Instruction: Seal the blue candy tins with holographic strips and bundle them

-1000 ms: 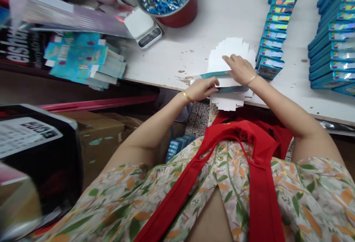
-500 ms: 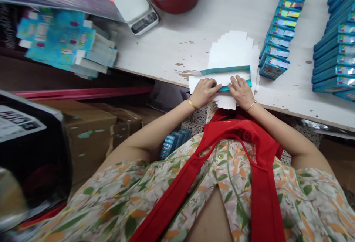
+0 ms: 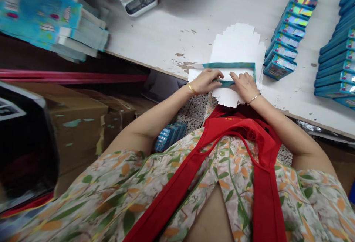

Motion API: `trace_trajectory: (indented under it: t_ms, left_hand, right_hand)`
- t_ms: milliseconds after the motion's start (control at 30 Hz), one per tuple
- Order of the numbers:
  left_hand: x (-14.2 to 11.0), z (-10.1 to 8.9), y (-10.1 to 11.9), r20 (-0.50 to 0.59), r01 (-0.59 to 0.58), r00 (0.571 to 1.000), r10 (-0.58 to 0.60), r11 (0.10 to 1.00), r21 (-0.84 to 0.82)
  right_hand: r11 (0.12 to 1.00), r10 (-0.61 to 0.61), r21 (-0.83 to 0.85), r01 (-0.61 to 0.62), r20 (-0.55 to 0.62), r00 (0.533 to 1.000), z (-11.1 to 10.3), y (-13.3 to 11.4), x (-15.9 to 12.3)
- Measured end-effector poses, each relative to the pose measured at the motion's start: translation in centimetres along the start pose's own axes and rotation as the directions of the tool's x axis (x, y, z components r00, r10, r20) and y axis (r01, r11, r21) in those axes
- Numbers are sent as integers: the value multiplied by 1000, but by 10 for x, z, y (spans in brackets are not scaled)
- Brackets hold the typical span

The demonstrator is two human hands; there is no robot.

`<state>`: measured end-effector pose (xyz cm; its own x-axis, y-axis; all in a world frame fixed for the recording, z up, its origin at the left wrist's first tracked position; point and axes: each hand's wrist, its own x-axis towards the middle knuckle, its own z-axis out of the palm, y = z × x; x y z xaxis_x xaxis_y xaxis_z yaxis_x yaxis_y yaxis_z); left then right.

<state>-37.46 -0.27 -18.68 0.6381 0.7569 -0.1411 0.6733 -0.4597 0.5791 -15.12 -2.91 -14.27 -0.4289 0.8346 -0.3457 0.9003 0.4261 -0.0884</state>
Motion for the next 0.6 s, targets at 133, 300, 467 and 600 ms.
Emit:
trace_trajectory:
  t_ms: [133,300,467,600]
  left_hand:
    - [14,-6,-6,83,12,997,-8,999,-46]
    - [23,-8,0,111,56,992,-57,998,5]
    - [7,7,19,-11,133,991,-133,991,-15]
    - [-5,24,45,-165,165,972,-167,986,-23]
  right_hand:
    - [996,-9,92,5,51,999,-7,5,6]
    - [981,-4,196,1,14,1000,5,14,10]
    - [990,-101,82,118,-190,977,22,17,5]
    - [984,-164,19,177,-285,944,16,12,-1]
